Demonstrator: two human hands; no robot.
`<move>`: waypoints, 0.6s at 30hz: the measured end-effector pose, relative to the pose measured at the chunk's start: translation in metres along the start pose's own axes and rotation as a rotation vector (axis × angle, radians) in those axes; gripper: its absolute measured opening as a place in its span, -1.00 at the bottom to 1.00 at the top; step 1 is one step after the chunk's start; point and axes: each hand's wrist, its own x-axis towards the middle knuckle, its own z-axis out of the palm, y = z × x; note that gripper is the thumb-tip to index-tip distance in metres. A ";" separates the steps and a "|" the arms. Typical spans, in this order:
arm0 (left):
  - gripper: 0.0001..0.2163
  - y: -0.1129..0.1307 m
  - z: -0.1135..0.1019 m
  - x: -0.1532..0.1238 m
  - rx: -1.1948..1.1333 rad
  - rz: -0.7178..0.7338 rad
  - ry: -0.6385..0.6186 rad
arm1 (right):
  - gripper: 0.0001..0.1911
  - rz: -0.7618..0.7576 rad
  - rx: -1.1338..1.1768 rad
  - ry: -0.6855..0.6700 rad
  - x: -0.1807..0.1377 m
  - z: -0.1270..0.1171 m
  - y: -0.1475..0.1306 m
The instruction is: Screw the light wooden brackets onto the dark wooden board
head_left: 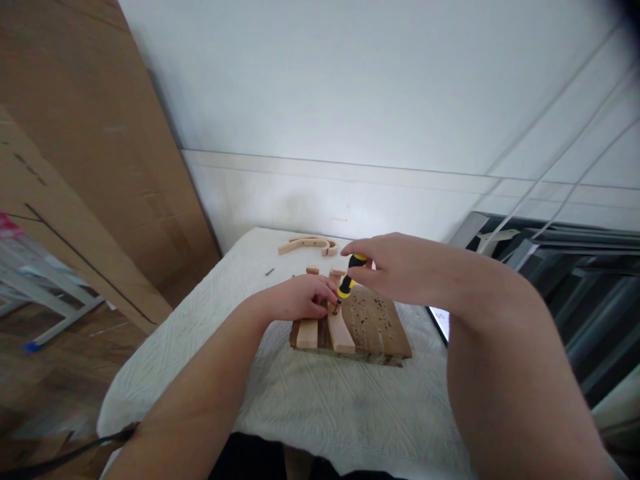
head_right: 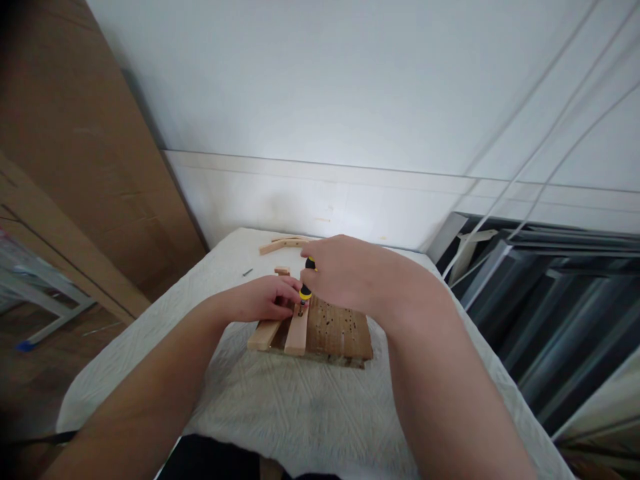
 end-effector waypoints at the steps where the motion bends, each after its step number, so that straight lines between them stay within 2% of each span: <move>1: -0.72 0.000 0.000 0.000 -0.002 0.001 -0.001 | -0.73 0.008 -0.017 -0.008 -0.001 -0.001 0.000; 3: -0.73 -0.001 0.000 0.000 -0.012 0.012 0.004 | -0.71 0.037 -0.060 -0.025 -0.001 -0.003 -0.002; 8: -0.82 0.000 0.000 0.000 0.000 0.056 0.029 | -0.46 0.130 -0.115 0.028 0.006 -0.002 -0.006; 14: -0.80 -0.001 0.000 0.001 -0.007 0.029 0.019 | -0.53 0.141 -0.129 0.048 0.008 0.001 -0.003; 18: -0.81 -0.001 -0.001 0.001 0.012 0.013 0.005 | -0.61 0.101 -0.039 0.056 0.000 -0.001 -0.004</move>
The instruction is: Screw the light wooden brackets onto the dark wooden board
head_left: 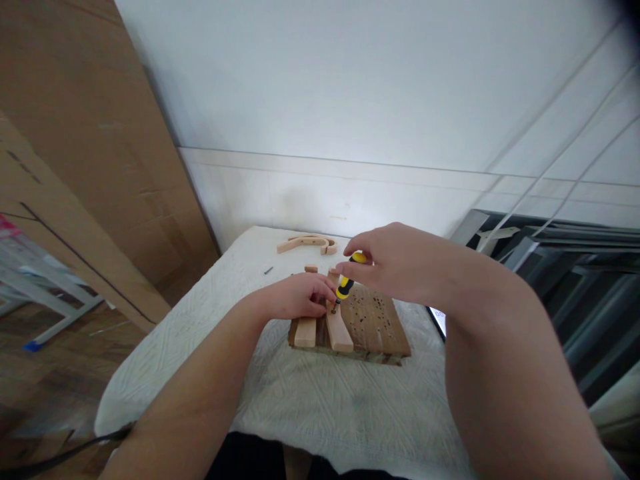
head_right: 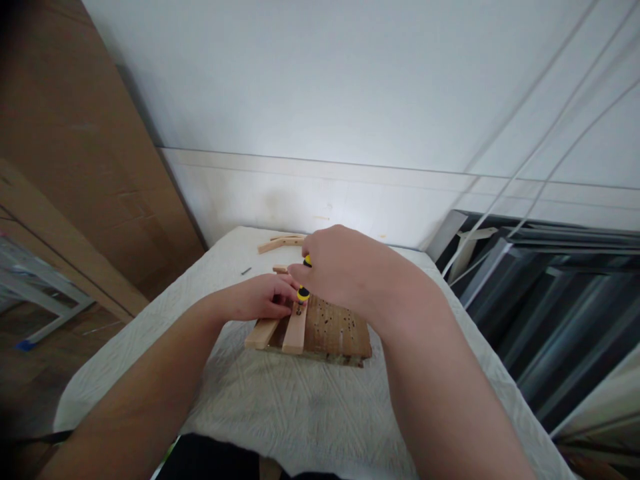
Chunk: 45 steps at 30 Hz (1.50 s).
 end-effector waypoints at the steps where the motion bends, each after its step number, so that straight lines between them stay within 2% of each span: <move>1: -0.81 0.000 0.000 0.000 0.004 -0.001 0.000 | -0.64 -0.022 0.022 -0.003 -0.002 -0.001 0.000; 5: -0.78 0.002 -0.001 -0.001 -0.005 0.012 0.011 | -0.69 -0.062 0.015 -0.026 -0.004 -0.003 0.000; 9: -0.78 0.001 -0.001 -0.001 -0.026 -0.012 0.011 | -0.50 0.070 -0.102 -0.029 0.004 -0.001 0.004; 12: -0.76 0.000 -0.001 -0.001 -0.014 -0.028 0.004 | -0.49 0.123 -0.119 0.004 0.007 0.002 0.005; 19: -0.83 0.004 -0.003 -0.002 0.018 -0.026 -0.025 | -0.64 -0.016 0.030 0.040 0.005 0.005 -0.001; 23: -0.84 0.003 -0.003 -0.002 0.007 0.004 -0.024 | -0.69 -0.086 0.075 0.005 0.001 0.001 -0.001; 25: -0.81 0.002 -0.002 -0.002 -0.009 0.010 -0.019 | -0.69 -0.062 0.026 -0.026 0.001 -0.002 -0.001; 27: -0.81 0.002 -0.002 -0.002 -0.018 0.002 -0.009 | -0.61 0.005 -0.055 -0.029 0.003 -0.003 -0.001; 31: -0.84 0.004 -0.002 -0.002 0.000 -0.028 -0.031 | -0.45 0.100 -0.128 0.061 0.007 0.002 -0.004; 40: -0.88 0.002 -0.001 -0.002 -0.012 0.062 -0.005 | -0.62 -0.045 -0.016 0.093 0.009 0.006 -0.006; 45: -0.81 0.002 -0.002 -0.002 -0.012 -0.002 0.006 | -0.60 -0.079 -0.126 0.027 0.005 0.006 0.001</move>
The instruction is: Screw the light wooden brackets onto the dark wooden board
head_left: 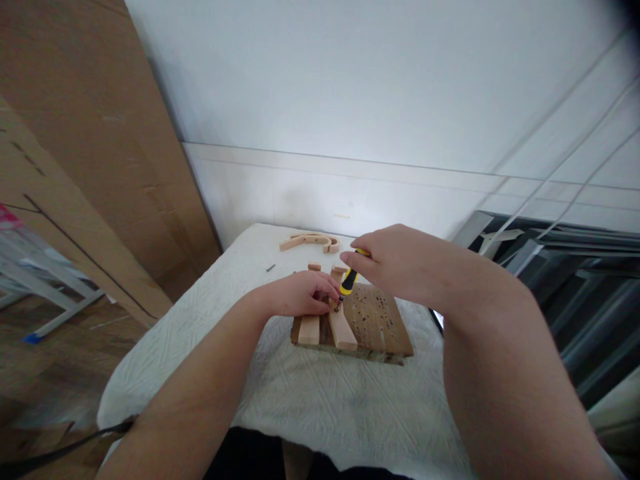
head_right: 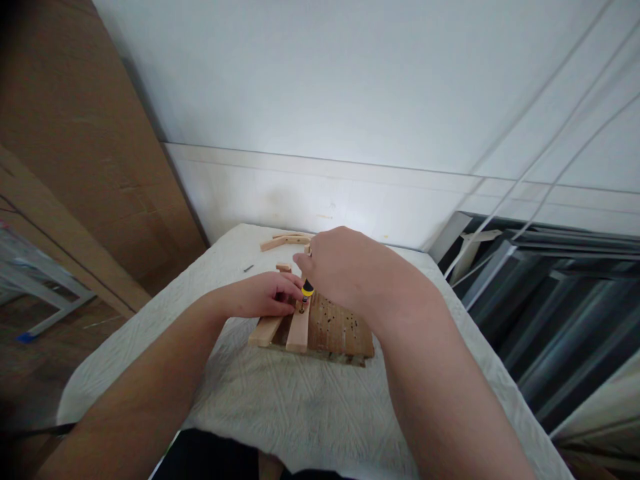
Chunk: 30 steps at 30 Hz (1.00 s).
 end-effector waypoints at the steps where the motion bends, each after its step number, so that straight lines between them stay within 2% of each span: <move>1: -0.80 0.000 0.000 0.000 -0.007 -0.005 0.006 | -0.63 -0.009 -0.007 -0.015 -0.001 0.000 0.001; 4: -0.81 0.000 -0.001 0.000 -0.020 0.000 0.013 | -0.66 0.011 -0.021 -0.054 -0.003 -0.002 0.003; 8: -0.87 -0.001 -0.001 0.000 -0.023 -0.022 -0.004 | -0.46 0.164 -0.049 -0.022 -0.002 -0.004 -0.001; 11: -0.88 -0.001 0.000 0.001 -0.030 -0.018 -0.002 | -0.45 0.208 -0.061 -0.008 0.000 -0.003 -0.003; 14: -0.88 -0.002 0.000 0.001 -0.051 -0.028 -0.005 | -0.49 0.191 -0.081 -0.021 0.001 -0.002 -0.003; 17: -0.88 -0.002 0.000 0.001 -0.071 -0.025 0.010 | -0.56 0.076 -0.096 -0.015 0.001 -0.001 -0.003; 21: -0.86 0.000 0.000 0.000 -0.057 -0.027 -0.008 | -0.67 0.029 0.036 0.021 -0.001 -0.001 -0.002; 25: -0.84 0.000 -0.001 0.000 -0.050 -0.017 -0.009 | -0.71 -0.037 0.098 -0.051 -0.003 -0.001 0.002; 27: -0.82 -0.002 0.000 0.000 -0.053 -0.026 -0.016 | -0.66 0.001 0.040 -0.065 -0.004 -0.001 0.004; 30: -0.81 -0.005 0.001 0.000 -0.060 -0.024 -0.007 | -0.48 0.142 -0.023 -0.066 -0.002 -0.002 0.005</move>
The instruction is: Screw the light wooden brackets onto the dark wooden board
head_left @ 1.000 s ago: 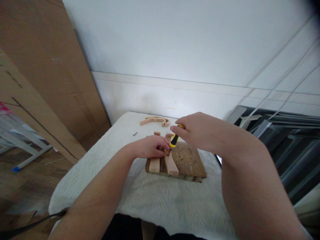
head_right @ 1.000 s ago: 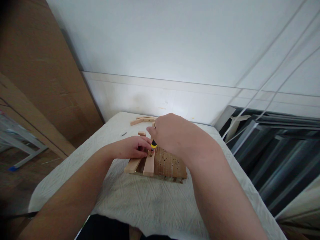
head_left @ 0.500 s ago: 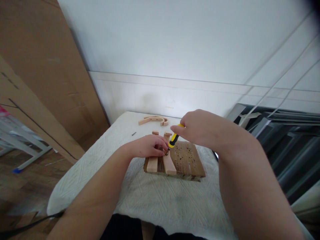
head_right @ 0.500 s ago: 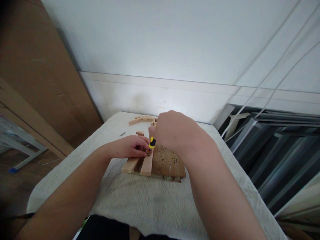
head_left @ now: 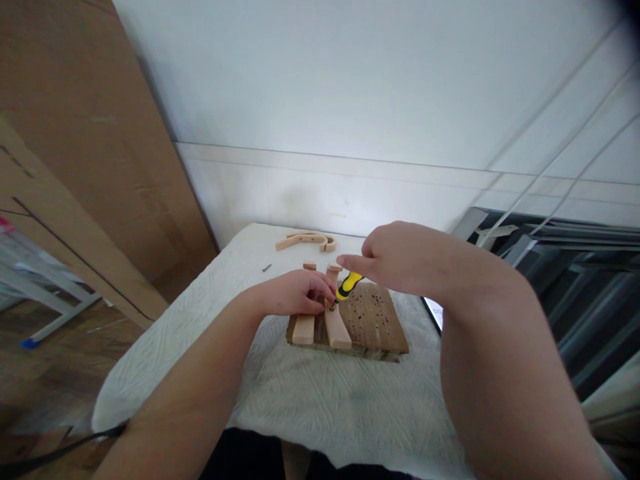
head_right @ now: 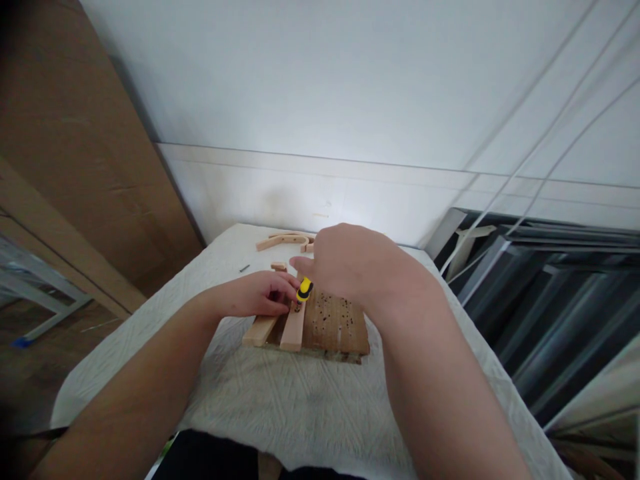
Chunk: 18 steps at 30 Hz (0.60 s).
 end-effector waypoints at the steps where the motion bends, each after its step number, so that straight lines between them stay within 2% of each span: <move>1: -0.81 0.000 0.000 0.000 0.000 -0.003 0.004 | -0.46 0.011 -0.007 -0.007 0.001 0.000 -0.001; 12: -0.82 0.004 0.000 0.000 -0.006 -0.020 -0.009 | -0.69 -0.184 0.082 -0.020 0.000 0.002 0.001; 18: -0.82 0.002 0.000 0.001 0.009 -0.031 -0.014 | -0.38 0.019 0.015 0.006 0.002 -0.002 -0.001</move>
